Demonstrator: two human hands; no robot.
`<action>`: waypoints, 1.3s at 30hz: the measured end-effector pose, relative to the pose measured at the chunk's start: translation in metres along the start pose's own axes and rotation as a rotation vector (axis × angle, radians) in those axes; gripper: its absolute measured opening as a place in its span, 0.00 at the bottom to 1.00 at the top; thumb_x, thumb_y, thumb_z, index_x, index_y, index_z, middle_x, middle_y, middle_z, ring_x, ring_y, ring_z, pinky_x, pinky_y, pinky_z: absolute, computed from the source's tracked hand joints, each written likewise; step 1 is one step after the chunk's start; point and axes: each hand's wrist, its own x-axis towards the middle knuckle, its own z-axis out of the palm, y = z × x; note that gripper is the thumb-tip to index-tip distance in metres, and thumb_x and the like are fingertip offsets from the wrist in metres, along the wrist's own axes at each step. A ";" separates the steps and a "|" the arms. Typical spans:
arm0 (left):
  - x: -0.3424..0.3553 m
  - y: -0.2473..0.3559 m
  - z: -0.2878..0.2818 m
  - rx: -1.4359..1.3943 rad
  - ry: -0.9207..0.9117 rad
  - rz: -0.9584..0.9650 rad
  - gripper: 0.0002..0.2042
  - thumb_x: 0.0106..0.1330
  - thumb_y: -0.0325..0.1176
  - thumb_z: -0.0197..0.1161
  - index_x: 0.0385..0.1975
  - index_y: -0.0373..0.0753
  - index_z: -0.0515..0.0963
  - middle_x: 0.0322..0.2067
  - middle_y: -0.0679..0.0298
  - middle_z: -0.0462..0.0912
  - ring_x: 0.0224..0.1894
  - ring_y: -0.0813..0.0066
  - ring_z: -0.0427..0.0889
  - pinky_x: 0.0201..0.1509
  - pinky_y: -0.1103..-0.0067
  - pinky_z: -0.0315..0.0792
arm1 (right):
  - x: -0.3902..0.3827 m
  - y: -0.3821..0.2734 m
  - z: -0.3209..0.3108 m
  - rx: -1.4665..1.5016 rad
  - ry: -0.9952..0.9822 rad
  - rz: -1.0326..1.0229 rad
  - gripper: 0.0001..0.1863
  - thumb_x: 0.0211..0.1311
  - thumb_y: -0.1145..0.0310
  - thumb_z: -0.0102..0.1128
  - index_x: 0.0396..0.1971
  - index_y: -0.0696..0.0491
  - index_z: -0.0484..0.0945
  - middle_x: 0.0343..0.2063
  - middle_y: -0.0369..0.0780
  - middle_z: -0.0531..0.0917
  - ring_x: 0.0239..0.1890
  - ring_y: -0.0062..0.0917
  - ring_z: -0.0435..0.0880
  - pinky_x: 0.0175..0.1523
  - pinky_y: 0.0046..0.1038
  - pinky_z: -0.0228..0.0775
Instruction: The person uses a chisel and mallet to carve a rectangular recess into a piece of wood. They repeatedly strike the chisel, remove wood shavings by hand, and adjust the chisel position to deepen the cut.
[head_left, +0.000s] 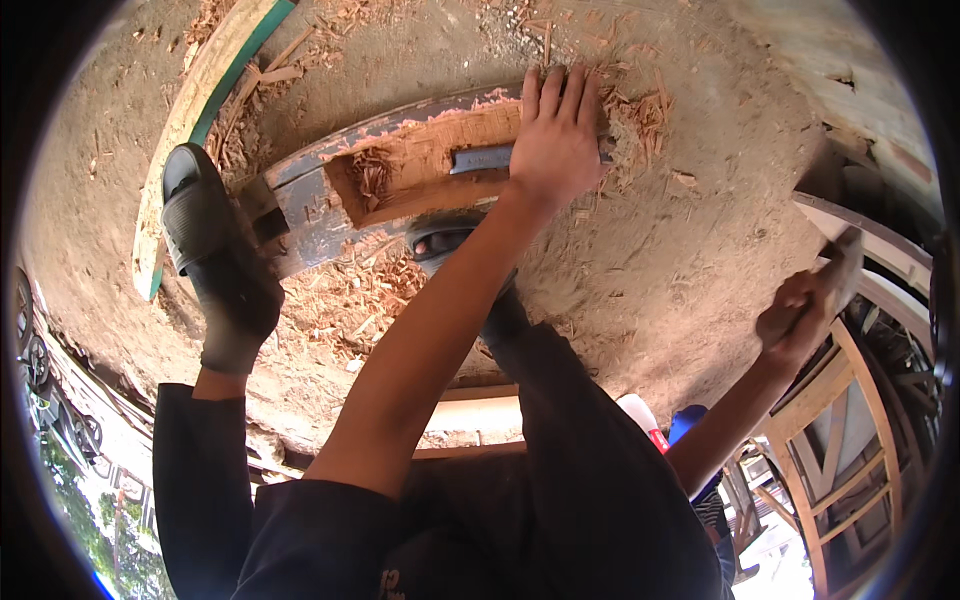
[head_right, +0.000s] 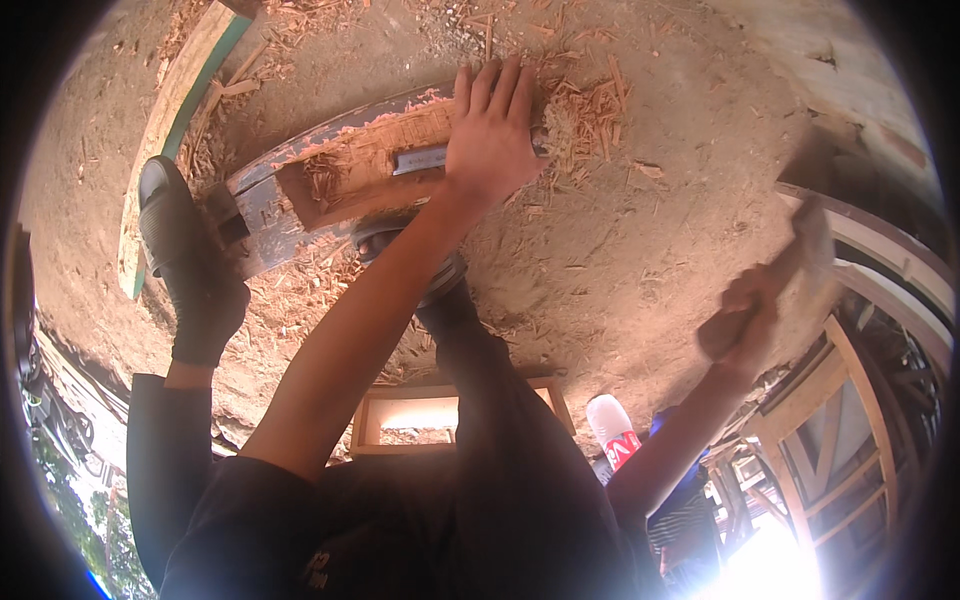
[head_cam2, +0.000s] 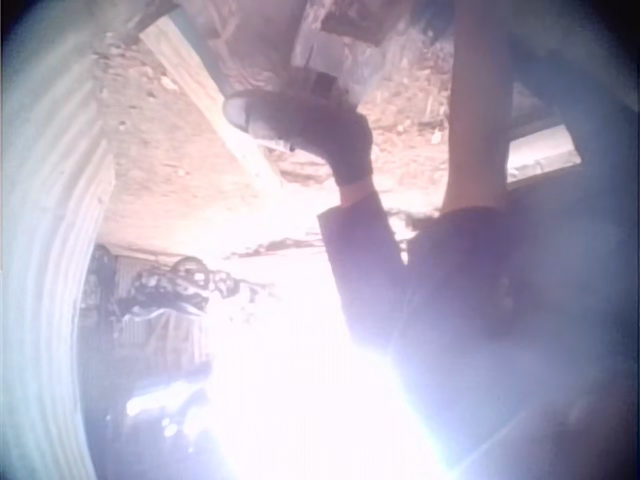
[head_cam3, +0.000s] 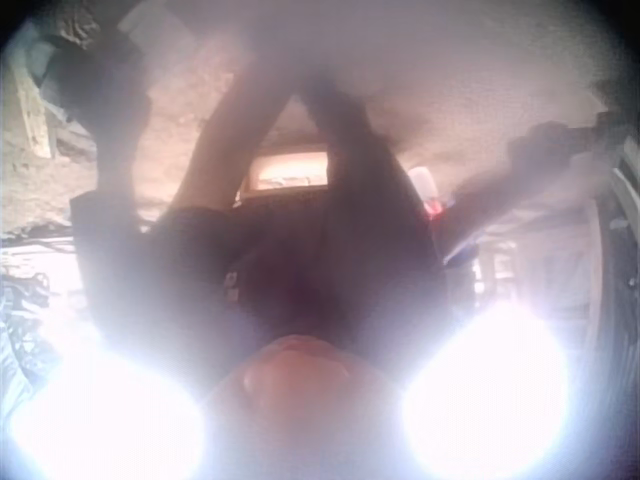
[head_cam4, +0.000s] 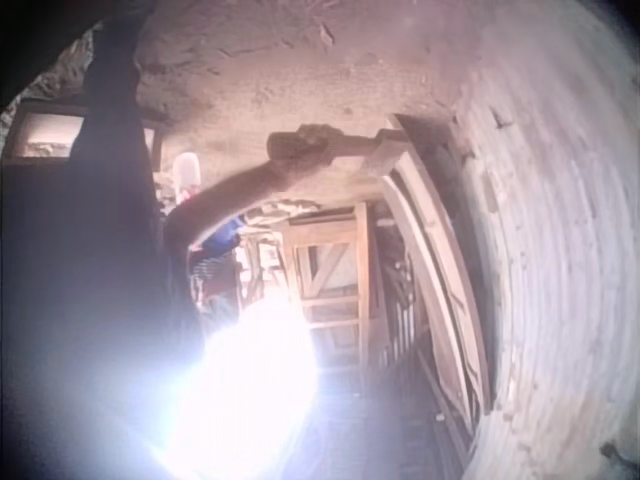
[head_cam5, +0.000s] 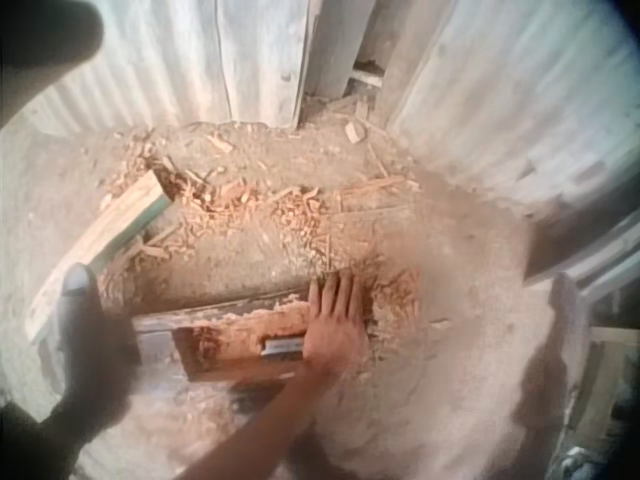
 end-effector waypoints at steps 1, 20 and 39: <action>-0.001 0.003 0.002 -0.013 0.042 0.000 0.42 0.46 0.44 0.67 0.60 0.30 0.58 0.61 0.51 0.59 0.65 0.53 0.55 0.70 0.57 0.39 | 0.011 -0.005 0.000 -0.011 0.047 -0.091 0.09 0.59 0.69 0.51 0.36 0.58 0.69 0.17 0.34 0.69 0.17 0.16 0.67 0.21 0.18 0.61; 0.008 -0.002 0.006 -0.051 0.121 -0.014 0.47 0.38 0.41 0.74 0.61 0.36 0.58 0.62 0.56 0.60 0.65 0.58 0.54 0.70 0.58 0.42 | 0.012 -0.054 -0.068 0.027 0.128 -0.244 0.04 0.60 0.68 0.52 0.30 0.52 0.69 0.21 0.33 0.71 0.22 0.14 0.70 0.24 0.15 0.62; 0.000 -0.009 -0.009 -0.088 0.118 -0.011 0.46 0.37 0.35 0.72 0.60 0.33 0.56 0.60 0.53 0.61 0.64 0.56 0.56 0.69 0.59 0.45 | 0.015 -0.013 0.016 -0.037 0.297 -0.232 0.10 0.55 0.64 0.54 0.20 0.53 0.71 0.15 0.33 0.68 0.17 0.19 0.69 0.22 0.19 0.61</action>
